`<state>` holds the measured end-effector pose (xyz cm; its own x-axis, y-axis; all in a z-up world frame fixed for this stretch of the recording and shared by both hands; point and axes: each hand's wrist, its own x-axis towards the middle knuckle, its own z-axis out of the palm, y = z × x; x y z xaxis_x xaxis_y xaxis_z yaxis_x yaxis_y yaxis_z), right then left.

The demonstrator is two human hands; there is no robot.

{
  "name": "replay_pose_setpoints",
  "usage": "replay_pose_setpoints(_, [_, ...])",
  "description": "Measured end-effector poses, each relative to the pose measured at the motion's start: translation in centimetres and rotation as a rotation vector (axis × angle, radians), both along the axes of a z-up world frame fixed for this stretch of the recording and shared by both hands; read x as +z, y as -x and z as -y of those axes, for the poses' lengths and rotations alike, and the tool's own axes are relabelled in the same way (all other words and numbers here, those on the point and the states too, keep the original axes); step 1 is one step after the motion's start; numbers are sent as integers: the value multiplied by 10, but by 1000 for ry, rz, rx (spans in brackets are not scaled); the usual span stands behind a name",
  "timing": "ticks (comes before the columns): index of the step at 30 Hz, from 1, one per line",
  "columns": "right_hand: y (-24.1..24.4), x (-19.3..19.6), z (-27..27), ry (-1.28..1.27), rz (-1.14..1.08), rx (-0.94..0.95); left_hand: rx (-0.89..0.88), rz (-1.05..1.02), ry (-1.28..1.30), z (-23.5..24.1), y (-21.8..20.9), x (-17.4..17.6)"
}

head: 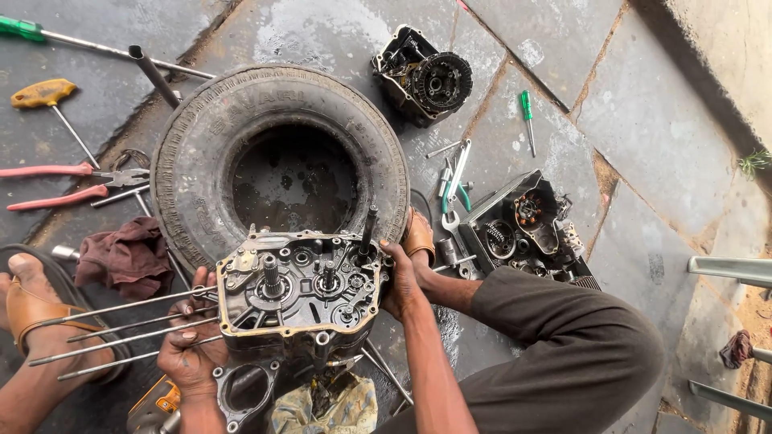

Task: The person sits on the ground and works on a motorcycle engine crankcase resting on a tire. They loosen and remove bolts by hand and with a cordless impact wrench, reposition the crankcase cover, and wipe parts and hands with a rag while other engine components and hand tools lie around the work area.

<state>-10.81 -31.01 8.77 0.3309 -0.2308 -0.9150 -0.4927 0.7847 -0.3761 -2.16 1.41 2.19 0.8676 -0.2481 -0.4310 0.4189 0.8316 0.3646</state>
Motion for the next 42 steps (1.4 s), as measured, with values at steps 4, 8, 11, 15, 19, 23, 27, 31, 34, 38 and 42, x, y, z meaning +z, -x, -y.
replay_pose_setpoints(4, [10, -15, 6, 4, 24, 81, -2, 3, 10, 3, -1, 4])
replay_pose_setpoints(8, [0, -4, 4, -46, -5, 31, 11, -1, 15, 3, 0, 2])
replay_pose_setpoints(11, [1, -7, 6, -37, 0, 48, 16, 4, 12, 4, -1, 3])
replay_pose_setpoints(15, [4, -7, 6, -14, 3, 56, 17, 16, 22, 4, 0, 2])
replay_pose_setpoints(19, [6, -12, 7, -16, 19, 37, 17, 6, 18, 6, -1, 9])
replay_pose_setpoints(23, [7, -14, 9, -35, 3, 34, 28, -15, 21, 7, -1, 8])
replay_pose_setpoints(27, [5, -11, 8, 18, -13, 38, 25, -13, 26, 5, 0, 7])
replay_pose_setpoints(31, [7, -14, 10, -8, -5, 54, 8, -4, 33, 6, -1, 5])
replay_pose_setpoints(34, [5, -11, 10, 7, -13, 43, 14, -11, 37, 8, -1, 7])
replay_pose_setpoints(38, [5, -11, 10, 33, -40, 26, 21, -18, 24, 10, -2, 13])
replay_pose_setpoints(42, [3, -9, 10, 17, -18, 30, 22, -13, 26, 9, -3, 10])
